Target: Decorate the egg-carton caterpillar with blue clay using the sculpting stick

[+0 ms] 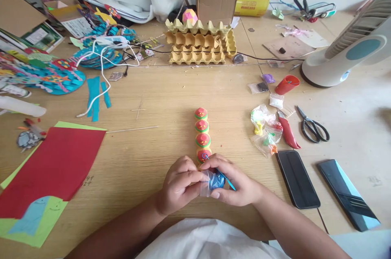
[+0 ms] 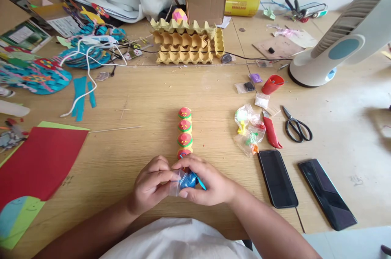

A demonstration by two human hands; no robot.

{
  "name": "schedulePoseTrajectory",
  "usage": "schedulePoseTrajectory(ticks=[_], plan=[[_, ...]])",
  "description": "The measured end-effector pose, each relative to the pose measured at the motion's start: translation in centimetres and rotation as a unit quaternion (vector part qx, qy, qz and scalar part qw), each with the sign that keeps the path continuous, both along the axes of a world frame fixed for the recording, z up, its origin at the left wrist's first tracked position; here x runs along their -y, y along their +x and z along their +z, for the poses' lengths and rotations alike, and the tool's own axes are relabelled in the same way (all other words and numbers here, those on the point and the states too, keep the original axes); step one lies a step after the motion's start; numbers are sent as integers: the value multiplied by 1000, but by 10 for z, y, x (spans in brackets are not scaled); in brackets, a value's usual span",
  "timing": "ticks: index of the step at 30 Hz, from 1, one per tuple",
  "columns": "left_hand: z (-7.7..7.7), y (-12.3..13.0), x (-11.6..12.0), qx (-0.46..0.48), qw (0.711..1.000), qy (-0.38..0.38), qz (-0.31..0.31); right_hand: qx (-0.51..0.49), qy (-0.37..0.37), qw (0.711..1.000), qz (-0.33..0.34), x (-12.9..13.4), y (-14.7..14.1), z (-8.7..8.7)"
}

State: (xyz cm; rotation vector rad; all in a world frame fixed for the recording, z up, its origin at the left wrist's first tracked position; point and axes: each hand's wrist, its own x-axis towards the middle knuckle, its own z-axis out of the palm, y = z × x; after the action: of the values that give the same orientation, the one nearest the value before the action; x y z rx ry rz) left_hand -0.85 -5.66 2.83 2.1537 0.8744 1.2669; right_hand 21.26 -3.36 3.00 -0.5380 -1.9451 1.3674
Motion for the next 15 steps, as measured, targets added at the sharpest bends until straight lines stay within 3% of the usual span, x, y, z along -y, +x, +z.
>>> schedulePoseTrajectory(ticks=[7, 11, 13, 15], plan=[[-7, 0, -3, -7, 999, 23, 28, 22, 49, 997, -53, 2, -4, -1], [-10, 0, -3, 19, 998, -13, 54, 28, 75, 993, -85, 0, -2, 0], [-12, -1, -3, 48, 994, -51, 84, 31, 89, 987, -129, -1, 1, 2], [-14, -2, -4, 88, 985, -83, 124, 45, 88, 971, -217, -2, 5, 3]])
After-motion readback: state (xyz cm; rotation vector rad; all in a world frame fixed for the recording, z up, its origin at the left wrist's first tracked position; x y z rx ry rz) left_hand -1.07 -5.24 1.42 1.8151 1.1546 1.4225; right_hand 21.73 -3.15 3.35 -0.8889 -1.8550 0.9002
